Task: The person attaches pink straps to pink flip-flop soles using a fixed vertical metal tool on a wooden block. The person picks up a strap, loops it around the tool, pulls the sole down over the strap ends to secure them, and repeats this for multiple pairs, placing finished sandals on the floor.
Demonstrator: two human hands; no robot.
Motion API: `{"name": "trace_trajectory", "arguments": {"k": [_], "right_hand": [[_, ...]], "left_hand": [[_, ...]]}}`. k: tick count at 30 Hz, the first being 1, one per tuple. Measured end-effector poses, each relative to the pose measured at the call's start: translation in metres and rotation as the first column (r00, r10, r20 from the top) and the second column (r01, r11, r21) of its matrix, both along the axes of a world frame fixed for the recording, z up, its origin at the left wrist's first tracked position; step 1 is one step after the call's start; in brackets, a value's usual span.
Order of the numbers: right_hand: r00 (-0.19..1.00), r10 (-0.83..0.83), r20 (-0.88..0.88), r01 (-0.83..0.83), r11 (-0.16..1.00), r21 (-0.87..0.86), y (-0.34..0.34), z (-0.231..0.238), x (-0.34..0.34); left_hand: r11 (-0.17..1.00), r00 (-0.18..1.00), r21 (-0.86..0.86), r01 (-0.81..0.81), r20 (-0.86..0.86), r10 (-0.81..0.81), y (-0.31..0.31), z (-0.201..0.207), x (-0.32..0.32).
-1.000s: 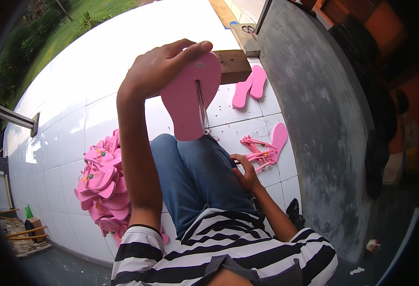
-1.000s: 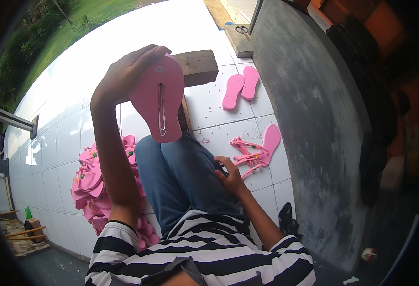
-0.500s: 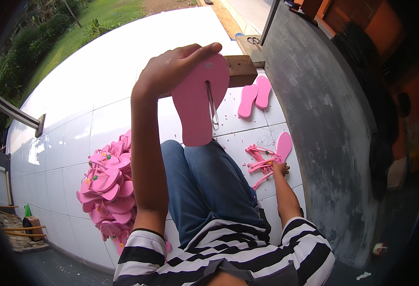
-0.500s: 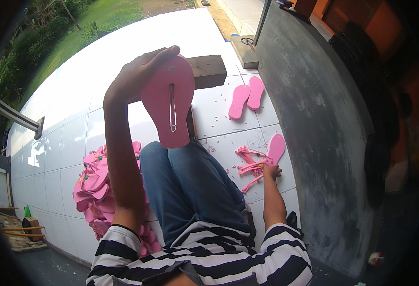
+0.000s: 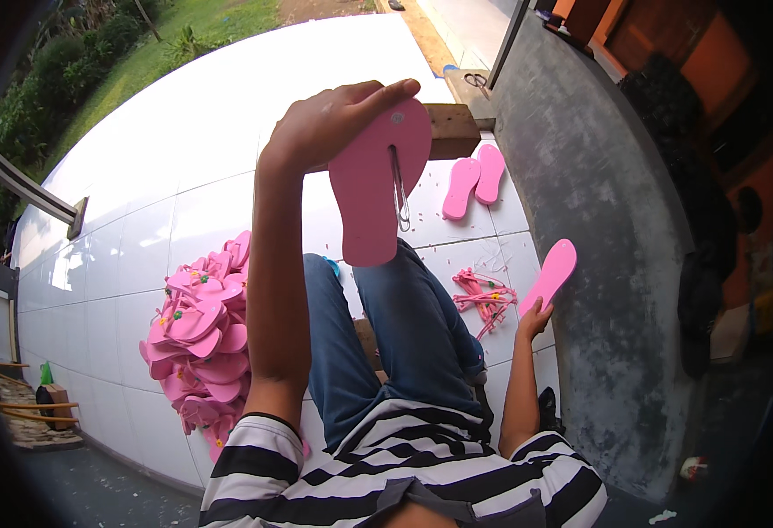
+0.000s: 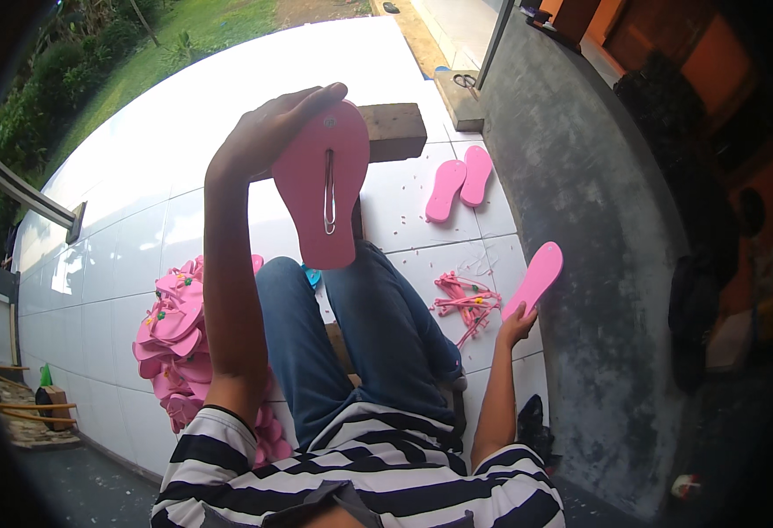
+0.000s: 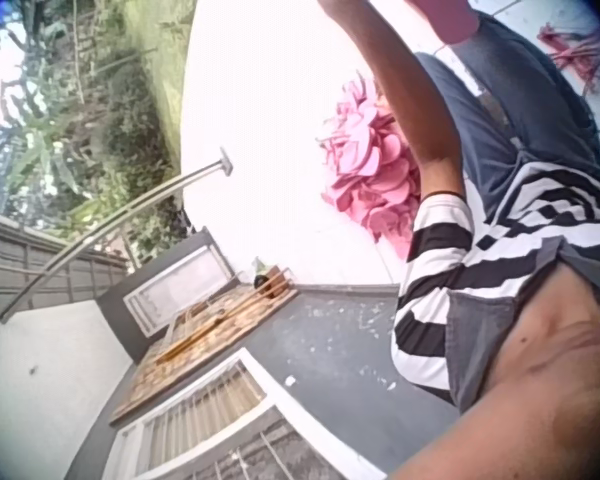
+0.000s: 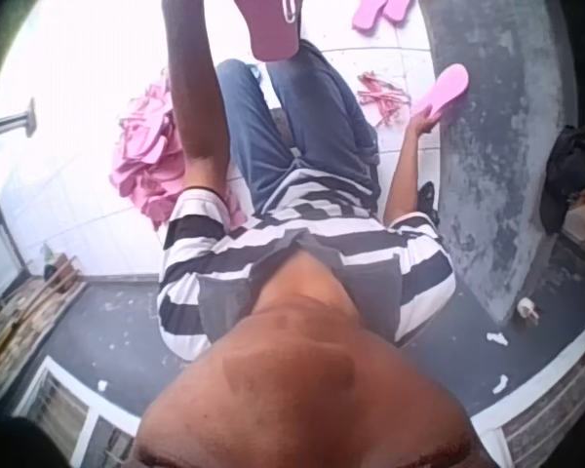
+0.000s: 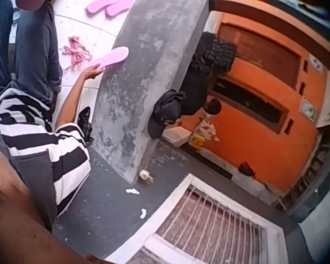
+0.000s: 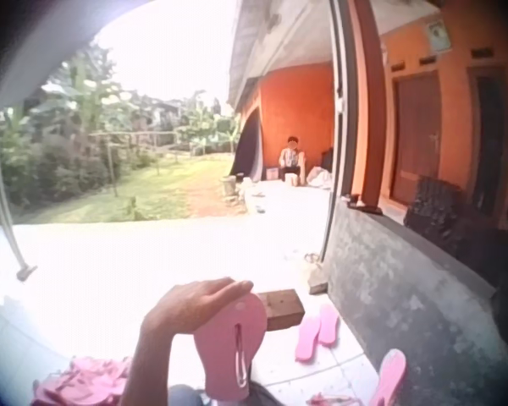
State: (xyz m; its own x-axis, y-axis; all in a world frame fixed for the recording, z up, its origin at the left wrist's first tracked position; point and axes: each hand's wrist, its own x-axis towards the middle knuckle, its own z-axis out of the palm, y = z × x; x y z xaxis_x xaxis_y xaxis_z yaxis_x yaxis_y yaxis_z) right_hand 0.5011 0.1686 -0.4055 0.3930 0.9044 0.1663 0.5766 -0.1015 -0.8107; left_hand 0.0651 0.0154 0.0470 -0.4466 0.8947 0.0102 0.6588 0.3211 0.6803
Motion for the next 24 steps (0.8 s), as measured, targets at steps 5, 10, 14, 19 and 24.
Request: {"name": "trace_trajectory", "arguments": {"k": [5,10,14,19,24], "right_hand": [[0.848,0.239,-0.473,-0.071,0.936,0.345,-0.033,0.112,-0.022],[0.466,0.506,-0.726,-0.252,0.862,0.439,-0.014,0.178,-0.047],[0.303,0.664,-0.684,-0.414,0.738,0.533,-0.003,0.227,-0.064],[0.194,0.743,-0.64,-0.364,0.66,0.657,-0.036,0.316,-0.096],[0.357,0.854,-0.377,-0.646,0.518,0.56,-0.075,0.328,-0.117]], "left_hand": [[1.0,0.999,0.004,0.013,-0.029,-0.013,-0.004,-0.003,-0.003],[0.999,0.999,0.002,0.041,-0.035,-0.041,-0.001,-0.002,-0.001],[0.999,0.995,0.004,0.048,-0.089,-0.047,0.001,-0.004,-0.003],[0.887,0.98,0.46,0.045,-0.192,0.05,-0.008,-0.018,-0.004],[0.495,0.989,0.864,0.089,-0.134,0.056,-0.061,-0.068,0.075]]}}
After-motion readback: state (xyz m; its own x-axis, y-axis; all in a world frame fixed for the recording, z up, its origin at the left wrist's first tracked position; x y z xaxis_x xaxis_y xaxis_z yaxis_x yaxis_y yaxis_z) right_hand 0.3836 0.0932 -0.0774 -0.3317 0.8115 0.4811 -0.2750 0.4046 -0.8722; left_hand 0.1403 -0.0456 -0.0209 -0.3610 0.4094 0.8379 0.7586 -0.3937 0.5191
